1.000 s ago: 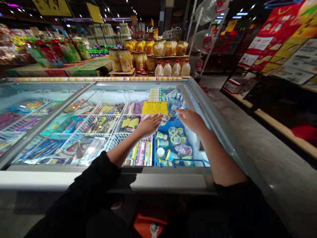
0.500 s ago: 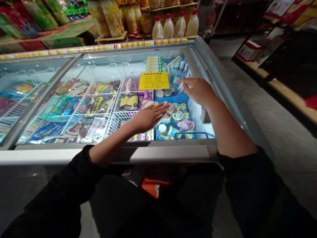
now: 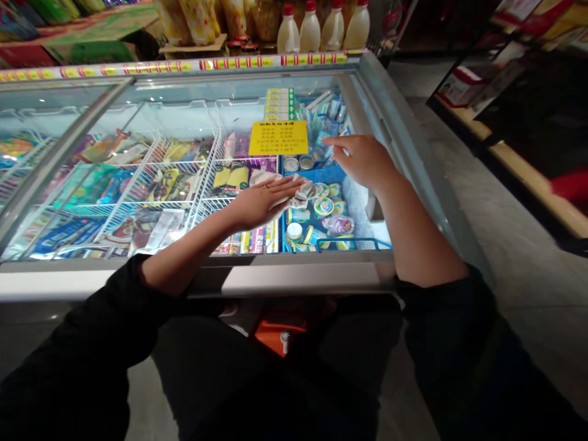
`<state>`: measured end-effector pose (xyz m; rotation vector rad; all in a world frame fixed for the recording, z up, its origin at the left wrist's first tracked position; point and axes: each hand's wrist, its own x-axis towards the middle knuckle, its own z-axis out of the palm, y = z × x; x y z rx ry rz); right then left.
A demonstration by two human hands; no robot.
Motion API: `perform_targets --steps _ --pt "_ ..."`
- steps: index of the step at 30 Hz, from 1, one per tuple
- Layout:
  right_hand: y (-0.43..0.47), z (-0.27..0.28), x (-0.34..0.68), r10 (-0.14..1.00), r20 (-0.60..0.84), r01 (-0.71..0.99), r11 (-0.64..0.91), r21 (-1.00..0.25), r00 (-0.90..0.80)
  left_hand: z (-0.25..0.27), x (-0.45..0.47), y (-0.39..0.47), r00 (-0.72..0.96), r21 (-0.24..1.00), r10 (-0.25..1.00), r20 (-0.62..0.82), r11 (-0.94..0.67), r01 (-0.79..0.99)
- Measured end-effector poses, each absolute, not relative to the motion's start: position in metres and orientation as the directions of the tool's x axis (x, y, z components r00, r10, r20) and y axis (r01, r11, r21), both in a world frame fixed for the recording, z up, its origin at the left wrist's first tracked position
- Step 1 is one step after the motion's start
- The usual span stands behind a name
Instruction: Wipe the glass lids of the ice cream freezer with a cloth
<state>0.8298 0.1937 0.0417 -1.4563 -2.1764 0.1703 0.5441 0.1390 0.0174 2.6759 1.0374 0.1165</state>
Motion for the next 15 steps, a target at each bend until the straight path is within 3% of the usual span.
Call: perform_targets --steps 8,15 --pt "0.194 0.043 0.828 0.901 0.328 0.818 0.406 -0.407 -0.284 0.016 0.552 0.174 0.582 0.25 0.813 0.015 -0.566 0.785" --pt "0.191 0.043 0.829 0.894 0.351 0.816 0.414 -0.404 -0.279 0.016 0.562 0.106 0.757 0.259 0.653 0.003 -0.731 0.631"
